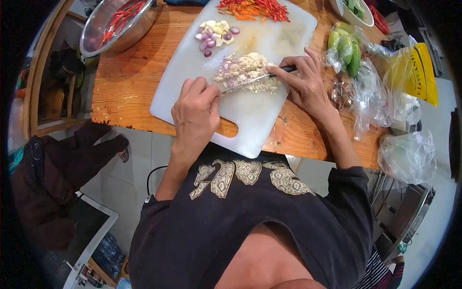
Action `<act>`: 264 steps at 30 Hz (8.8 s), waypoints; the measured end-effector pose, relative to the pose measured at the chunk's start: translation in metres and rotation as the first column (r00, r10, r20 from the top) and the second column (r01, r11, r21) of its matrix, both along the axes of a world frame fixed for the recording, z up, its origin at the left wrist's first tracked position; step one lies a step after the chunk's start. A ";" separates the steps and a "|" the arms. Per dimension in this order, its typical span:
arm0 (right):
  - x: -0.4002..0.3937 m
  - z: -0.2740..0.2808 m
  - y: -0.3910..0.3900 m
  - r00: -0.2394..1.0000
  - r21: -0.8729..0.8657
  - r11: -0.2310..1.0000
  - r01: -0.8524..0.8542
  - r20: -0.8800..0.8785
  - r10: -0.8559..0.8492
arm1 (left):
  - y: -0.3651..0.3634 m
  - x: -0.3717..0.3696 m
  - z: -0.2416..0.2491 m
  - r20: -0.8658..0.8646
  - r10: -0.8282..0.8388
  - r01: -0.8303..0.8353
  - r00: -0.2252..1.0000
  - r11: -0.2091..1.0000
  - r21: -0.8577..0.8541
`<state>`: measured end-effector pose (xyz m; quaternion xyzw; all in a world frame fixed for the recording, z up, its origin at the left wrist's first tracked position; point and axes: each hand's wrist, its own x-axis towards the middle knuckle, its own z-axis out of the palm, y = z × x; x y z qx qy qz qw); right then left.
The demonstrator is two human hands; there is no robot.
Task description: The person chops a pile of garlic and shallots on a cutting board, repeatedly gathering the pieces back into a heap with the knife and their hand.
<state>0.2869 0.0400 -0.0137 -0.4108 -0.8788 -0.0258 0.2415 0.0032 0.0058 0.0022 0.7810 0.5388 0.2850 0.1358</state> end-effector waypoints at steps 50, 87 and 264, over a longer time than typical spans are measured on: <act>-0.003 0.002 0.002 0.998 -0.037 0.998 -0.056 -0.009 0.055 | -0.008 -0.001 0.003 -0.057 0.018 -0.020 0.998 0.999 -0.036; 0.002 0.012 0.024 0.992 0.009 0.994 -0.111 -0.051 0.112 | 0.009 0.009 -0.005 -0.006 0.049 -0.049 0.999 0.998 0.041; -0.030 0.022 -0.047 0.932 0.082 0.929 0.362 -0.028 -0.361 | 0.077 -0.015 -0.015 0.028 -0.308 0.302 0.951 0.945 0.128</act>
